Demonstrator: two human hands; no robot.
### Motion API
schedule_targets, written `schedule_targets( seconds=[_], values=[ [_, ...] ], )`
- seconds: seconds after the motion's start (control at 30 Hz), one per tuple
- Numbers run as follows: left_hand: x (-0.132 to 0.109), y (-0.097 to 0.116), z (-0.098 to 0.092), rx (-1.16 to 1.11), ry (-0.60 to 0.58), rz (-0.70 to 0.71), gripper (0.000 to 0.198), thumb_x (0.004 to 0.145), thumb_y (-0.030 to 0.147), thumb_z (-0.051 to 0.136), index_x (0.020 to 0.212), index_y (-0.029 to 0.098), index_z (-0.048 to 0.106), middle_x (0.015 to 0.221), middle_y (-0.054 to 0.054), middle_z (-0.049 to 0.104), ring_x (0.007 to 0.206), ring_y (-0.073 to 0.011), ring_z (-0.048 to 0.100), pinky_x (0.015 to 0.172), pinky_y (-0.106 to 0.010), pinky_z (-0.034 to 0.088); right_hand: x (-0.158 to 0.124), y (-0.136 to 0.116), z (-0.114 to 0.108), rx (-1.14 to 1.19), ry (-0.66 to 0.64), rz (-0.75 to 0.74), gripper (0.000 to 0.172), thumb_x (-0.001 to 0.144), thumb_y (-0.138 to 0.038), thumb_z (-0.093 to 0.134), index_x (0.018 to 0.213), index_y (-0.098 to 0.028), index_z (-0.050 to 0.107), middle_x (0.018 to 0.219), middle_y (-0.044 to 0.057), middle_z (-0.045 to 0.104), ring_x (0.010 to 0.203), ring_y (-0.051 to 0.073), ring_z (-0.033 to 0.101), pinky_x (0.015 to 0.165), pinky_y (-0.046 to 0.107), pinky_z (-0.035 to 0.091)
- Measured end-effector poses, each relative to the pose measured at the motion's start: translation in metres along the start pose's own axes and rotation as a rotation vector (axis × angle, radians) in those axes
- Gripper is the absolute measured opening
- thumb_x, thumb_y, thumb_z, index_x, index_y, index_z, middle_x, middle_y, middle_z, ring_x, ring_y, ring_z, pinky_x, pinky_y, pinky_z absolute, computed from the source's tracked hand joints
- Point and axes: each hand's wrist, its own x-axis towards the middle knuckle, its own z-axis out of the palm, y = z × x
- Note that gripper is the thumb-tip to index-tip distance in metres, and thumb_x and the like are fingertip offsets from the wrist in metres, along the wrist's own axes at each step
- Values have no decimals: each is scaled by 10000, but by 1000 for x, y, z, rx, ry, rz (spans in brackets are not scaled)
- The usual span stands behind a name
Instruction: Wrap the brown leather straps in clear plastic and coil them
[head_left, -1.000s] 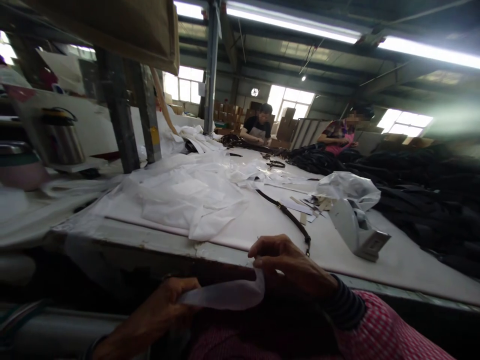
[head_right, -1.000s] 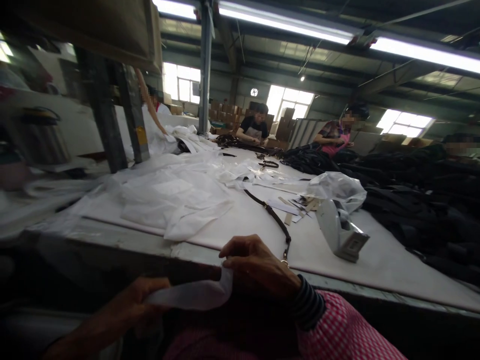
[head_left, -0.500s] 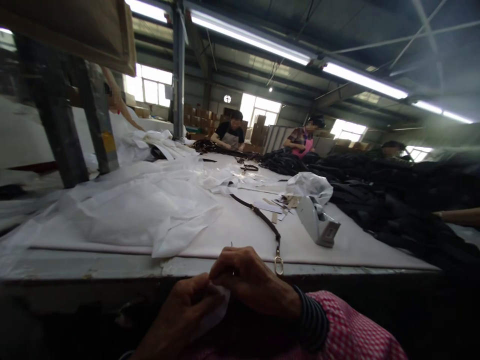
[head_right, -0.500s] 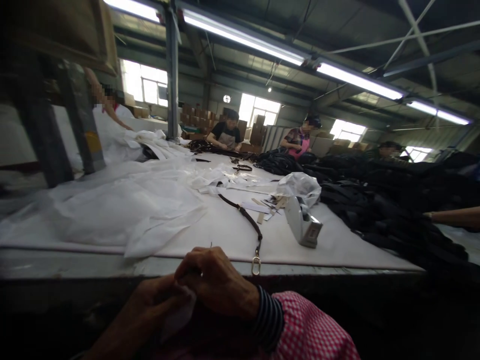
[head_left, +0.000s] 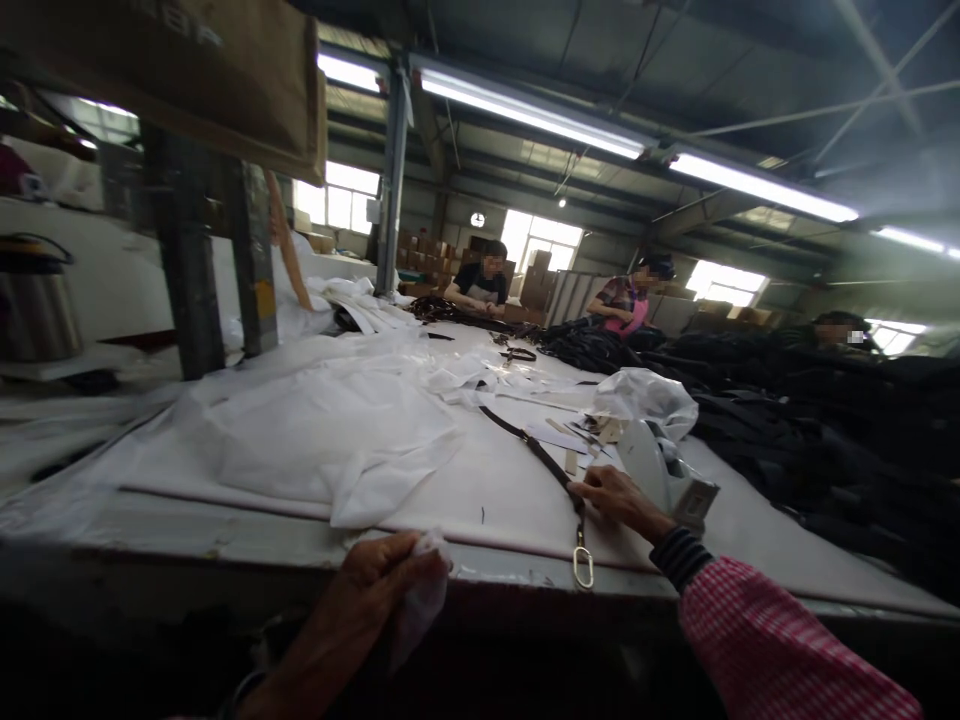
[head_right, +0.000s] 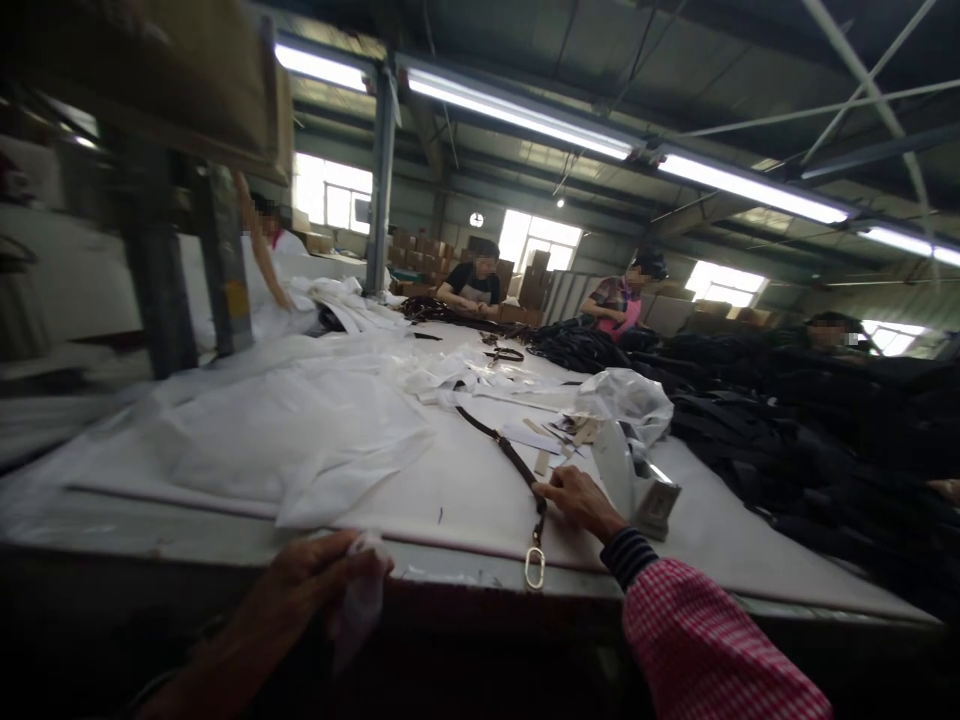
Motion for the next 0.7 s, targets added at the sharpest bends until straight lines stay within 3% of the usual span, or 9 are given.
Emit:
schedule_targets(
  seconds=[0.1, 0.2, 0.33, 0.43, 0.53, 0.7],
  values=[
    [5, 11, -4, -66, -7, 47, 434, 910, 562, 622, 861, 136, 691, 781, -36, 668, 580, -116, 543, 525, -218, 410, 6, 3, 8, 136, -82, -5, 221, 788, -283, 639, 607, -168, 585, 560, 16, 566, 549, 153, 516, 549, 282, 348],
    [5, 15, -10, -110, -14, 95, 405, 932, 522, 616, 858, 132, 697, 845, -65, 692, 755, -171, 620, 651, -248, 506, 2, -6, 10, 315, -147, 19, 231, 794, -344, 623, 661, -162, 573, 600, 34, 609, 475, 107, 429, 465, 251, 272],
    [3, 10, -11, -130, -11, 148, 401, 919, 502, 643, 788, 126, 688, 764, -41, 662, 727, -152, 595, 699, -251, 485, -11, -30, 17, 641, -197, 58, 350, 806, -501, 673, 827, -173, 555, 840, 91, 713, 459, 57, 355, 425, 204, 286],
    [1, 4, -9, -169, 50, 133, 316, 796, 431, 786, 790, 131, 688, 725, -16, 644, 686, -142, 570, 655, -237, 455, -19, -55, 34, 992, -177, 190, 385, 707, -373, 836, 940, -181, 595, 769, 29, 680, 448, 43, 370, 404, 160, 340],
    [-2, -1, -9, -169, 105, 109, 303, 710, 368, 848, 825, 132, 697, 733, -14, 656, 669, -149, 571, 611, -231, 436, -24, -78, 55, 1293, -193, 323, 497, 617, -217, 916, 1036, -165, 654, 712, -12, 639, 414, 9, 333, 362, 109, 302],
    [-8, -12, -13, -156, 139, 114, 275, 732, 358, 818, 792, 130, 677, 718, -9, 634, 653, -146, 556, 596, -229, 418, -30, -111, 74, 1356, -440, 149, 349, 656, -208, 924, 917, -91, 724, 691, -10, 612, 421, -13, 335, 373, 99, 316]
  ],
)
